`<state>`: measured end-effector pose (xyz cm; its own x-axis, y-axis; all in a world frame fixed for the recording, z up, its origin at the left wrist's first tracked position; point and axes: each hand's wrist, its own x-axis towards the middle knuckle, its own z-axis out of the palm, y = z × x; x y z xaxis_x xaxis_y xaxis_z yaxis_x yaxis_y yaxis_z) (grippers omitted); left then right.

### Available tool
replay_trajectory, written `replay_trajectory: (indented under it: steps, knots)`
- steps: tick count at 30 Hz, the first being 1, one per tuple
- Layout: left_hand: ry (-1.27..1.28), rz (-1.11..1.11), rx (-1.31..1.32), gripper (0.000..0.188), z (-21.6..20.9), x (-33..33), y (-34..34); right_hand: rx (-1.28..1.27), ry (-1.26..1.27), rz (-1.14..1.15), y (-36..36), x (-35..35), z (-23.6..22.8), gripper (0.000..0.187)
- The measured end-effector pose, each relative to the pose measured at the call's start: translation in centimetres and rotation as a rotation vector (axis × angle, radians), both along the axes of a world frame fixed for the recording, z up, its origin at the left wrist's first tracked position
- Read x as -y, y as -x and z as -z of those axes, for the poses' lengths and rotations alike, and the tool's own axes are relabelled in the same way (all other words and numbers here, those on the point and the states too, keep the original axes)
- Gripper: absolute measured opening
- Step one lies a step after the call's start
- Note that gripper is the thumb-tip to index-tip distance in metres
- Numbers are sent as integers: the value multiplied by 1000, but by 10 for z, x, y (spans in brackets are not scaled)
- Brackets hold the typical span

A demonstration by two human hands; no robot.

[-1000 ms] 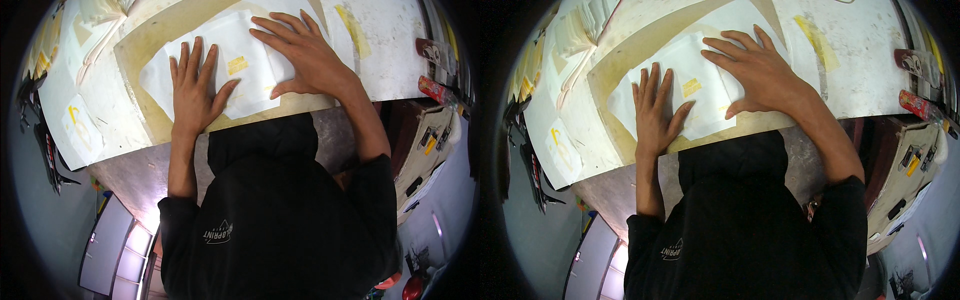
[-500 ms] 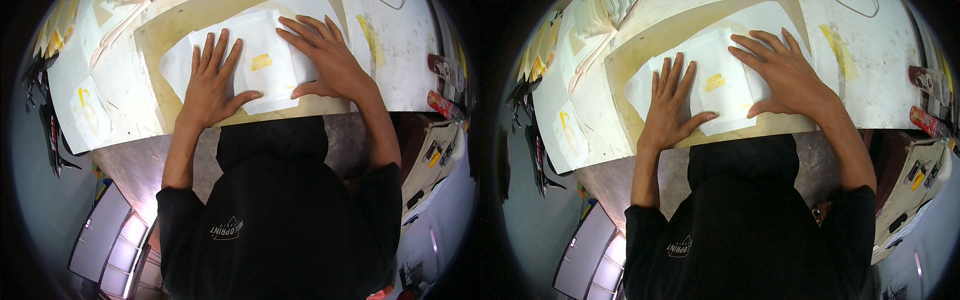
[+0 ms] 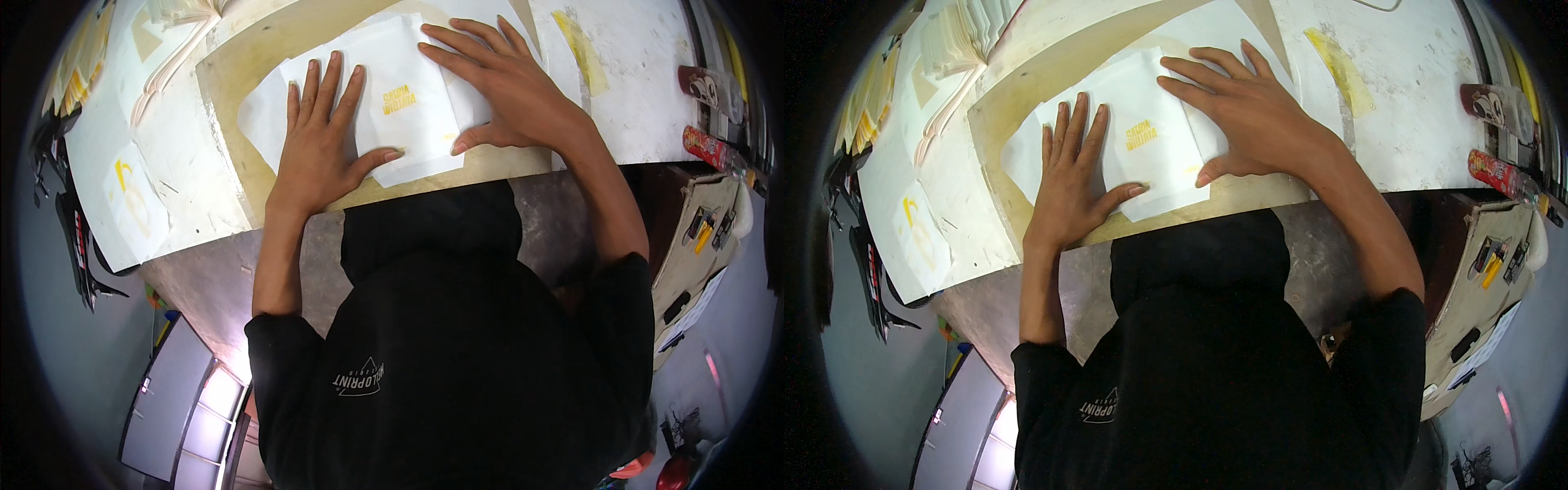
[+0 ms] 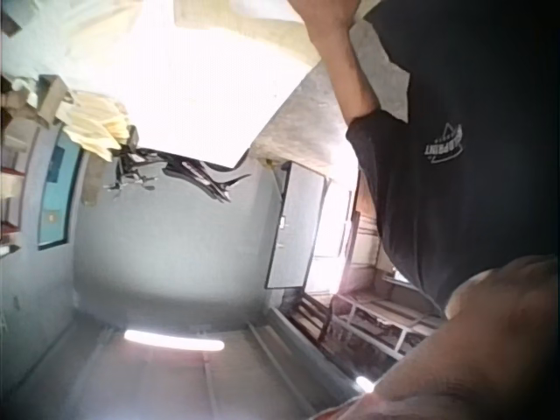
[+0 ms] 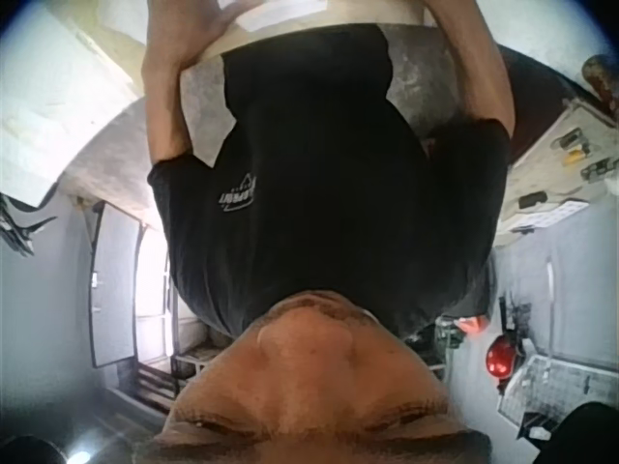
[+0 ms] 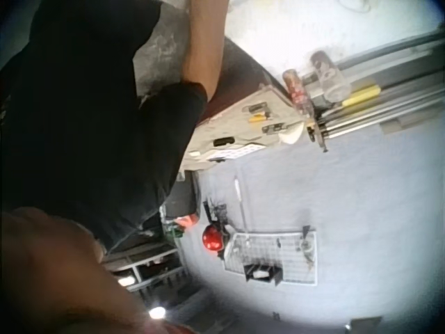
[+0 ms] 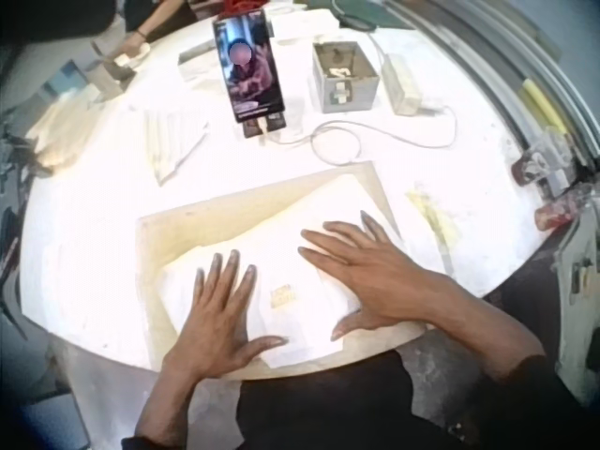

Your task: The person places a white sheet with a yellow graphic onto a work surface, smooths it with a yellow squeegee, peels off a backing layer, and presses the sticker down. They repeat this process on multiple sheets, inspecting edges and smoothing surfaces.

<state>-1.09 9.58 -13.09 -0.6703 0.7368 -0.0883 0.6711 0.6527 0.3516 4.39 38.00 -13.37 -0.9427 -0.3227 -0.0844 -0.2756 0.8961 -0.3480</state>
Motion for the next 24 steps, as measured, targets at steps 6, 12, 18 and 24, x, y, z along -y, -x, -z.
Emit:
replay_trajectory:
  steps: [6, 12, 18, 24]
  knots:
    - [0, -6, -6, 109, -1, -1, 0, -3, -8, -10, -1, -1, 1, 126]
    - [12, -13, -2, 109, -2, -1, -1, 9, -12, -17, 0, -1, -1, 121]
    - [45, -23, -23, 103, -11, -5, -1, 32, -20, -7, 1, 2, -8, 119]
    - [120, -81, -215, 96, -15, -36, -17, 55, -9, -32, 4, 3, -16, 118]
